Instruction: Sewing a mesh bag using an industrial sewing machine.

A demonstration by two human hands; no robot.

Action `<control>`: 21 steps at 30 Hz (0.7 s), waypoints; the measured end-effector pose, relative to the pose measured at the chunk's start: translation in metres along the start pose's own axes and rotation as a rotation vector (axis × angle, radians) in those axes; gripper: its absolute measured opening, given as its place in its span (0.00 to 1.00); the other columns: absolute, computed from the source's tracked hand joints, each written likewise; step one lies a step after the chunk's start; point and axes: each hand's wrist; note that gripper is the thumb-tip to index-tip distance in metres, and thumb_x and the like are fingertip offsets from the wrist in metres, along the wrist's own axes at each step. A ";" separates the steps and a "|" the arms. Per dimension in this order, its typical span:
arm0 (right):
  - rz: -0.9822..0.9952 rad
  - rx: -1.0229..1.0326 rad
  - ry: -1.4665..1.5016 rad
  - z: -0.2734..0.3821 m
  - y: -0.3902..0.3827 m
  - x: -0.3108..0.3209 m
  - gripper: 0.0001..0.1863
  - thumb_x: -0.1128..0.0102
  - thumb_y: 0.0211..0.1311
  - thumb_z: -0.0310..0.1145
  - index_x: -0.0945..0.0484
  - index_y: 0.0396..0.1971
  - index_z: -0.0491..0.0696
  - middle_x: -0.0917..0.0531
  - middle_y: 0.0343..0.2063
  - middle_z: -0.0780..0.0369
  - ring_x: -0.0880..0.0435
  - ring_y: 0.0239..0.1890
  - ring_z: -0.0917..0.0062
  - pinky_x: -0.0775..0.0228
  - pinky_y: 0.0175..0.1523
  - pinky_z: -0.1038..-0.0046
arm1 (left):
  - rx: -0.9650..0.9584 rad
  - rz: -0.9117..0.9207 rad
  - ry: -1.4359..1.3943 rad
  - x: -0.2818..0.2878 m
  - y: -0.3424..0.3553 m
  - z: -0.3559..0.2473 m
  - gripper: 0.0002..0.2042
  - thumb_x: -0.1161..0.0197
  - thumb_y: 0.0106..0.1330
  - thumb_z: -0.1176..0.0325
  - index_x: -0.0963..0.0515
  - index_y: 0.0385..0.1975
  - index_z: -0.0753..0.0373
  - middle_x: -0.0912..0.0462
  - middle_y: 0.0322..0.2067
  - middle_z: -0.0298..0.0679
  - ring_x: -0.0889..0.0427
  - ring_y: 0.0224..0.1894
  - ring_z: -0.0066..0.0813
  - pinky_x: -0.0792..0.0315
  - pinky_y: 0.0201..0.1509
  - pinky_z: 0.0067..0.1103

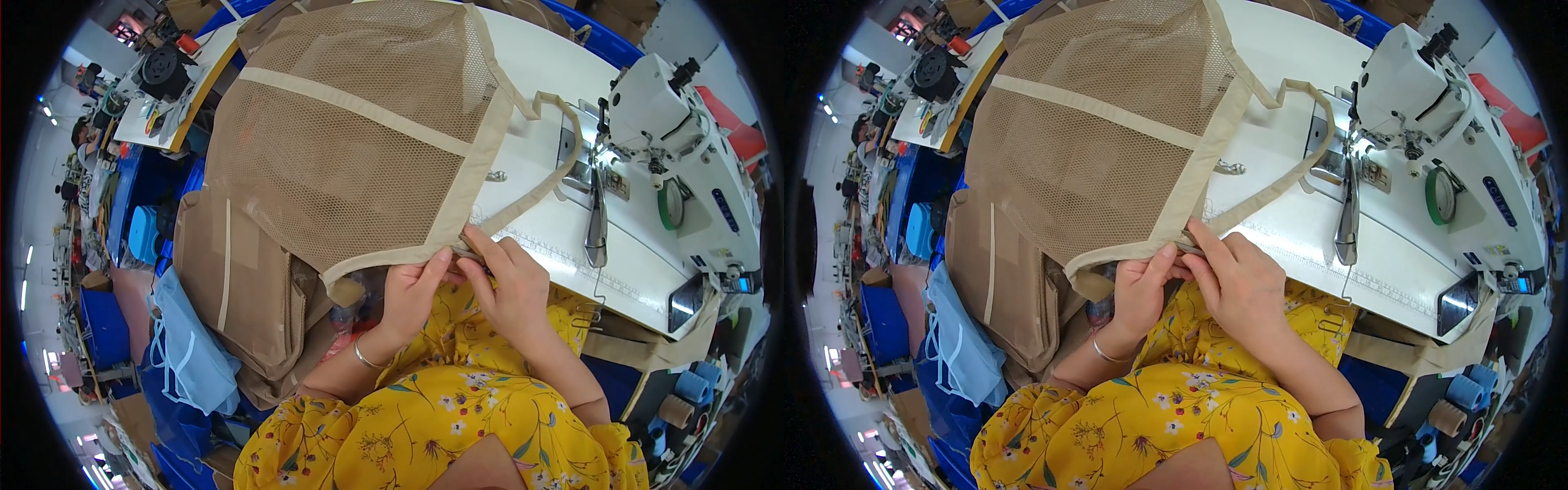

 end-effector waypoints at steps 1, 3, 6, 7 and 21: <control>-0.001 -0.001 0.000 0.000 0.000 0.000 0.21 0.34 0.58 0.35 0.21 0.53 0.51 0.25 0.22 0.63 0.22 0.23 0.71 0.30 0.28 0.71 | 0.000 0.001 0.000 0.000 0.000 0.000 0.14 0.49 0.75 0.70 0.23 0.52 0.70 0.17 0.44 0.39 0.17 0.43 0.23 0.20 0.44 0.19; -0.015 -0.003 0.013 0.000 -0.001 -0.001 0.21 0.34 0.58 0.35 0.21 0.52 0.50 0.25 0.22 0.63 0.22 0.23 0.71 0.30 0.28 0.71 | -0.013 0.001 0.034 -0.001 -0.001 -0.001 0.13 0.49 0.75 0.70 0.23 0.52 0.70 0.17 0.44 0.39 0.17 0.43 0.23 0.20 0.44 0.19; -0.019 -0.010 0.007 0.000 0.000 -0.001 0.20 0.34 0.58 0.36 0.20 0.52 0.50 0.25 0.23 0.63 0.22 0.23 0.71 0.30 0.28 0.71 | -0.006 -0.006 0.040 -0.003 0.000 -0.002 0.13 0.49 0.75 0.70 0.23 0.51 0.70 0.17 0.44 0.39 0.18 0.42 0.22 0.20 0.44 0.18; -0.020 -0.011 0.007 0.000 0.000 -0.001 0.20 0.34 0.58 0.36 0.20 0.52 0.50 0.25 0.23 0.63 0.22 0.23 0.71 0.30 0.28 0.71 | -0.006 -0.004 0.040 -0.003 0.000 -0.002 0.13 0.49 0.75 0.70 0.23 0.51 0.70 0.17 0.44 0.39 0.18 0.42 0.22 0.20 0.44 0.18; 0.012 -0.140 0.270 -0.007 -0.007 -0.010 0.20 0.34 0.60 0.31 0.22 0.53 0.47 0.20 0.28 0.62 0.19 0.29 0.73 0.28 0.33 0.75 | -0.076 0.003 0.106 -0.007 0.000 -0.009 0.12 0.46 0.74 0.71 0.21 0.48 0.71 0.16 0.41 0.38 0.18 0.40 0.20 0.22 0.43 0.17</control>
Point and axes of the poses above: each hand's wrist, its own y-axis towards the middle knuckle, its own x-axis out of the back of the hand, z = x × y
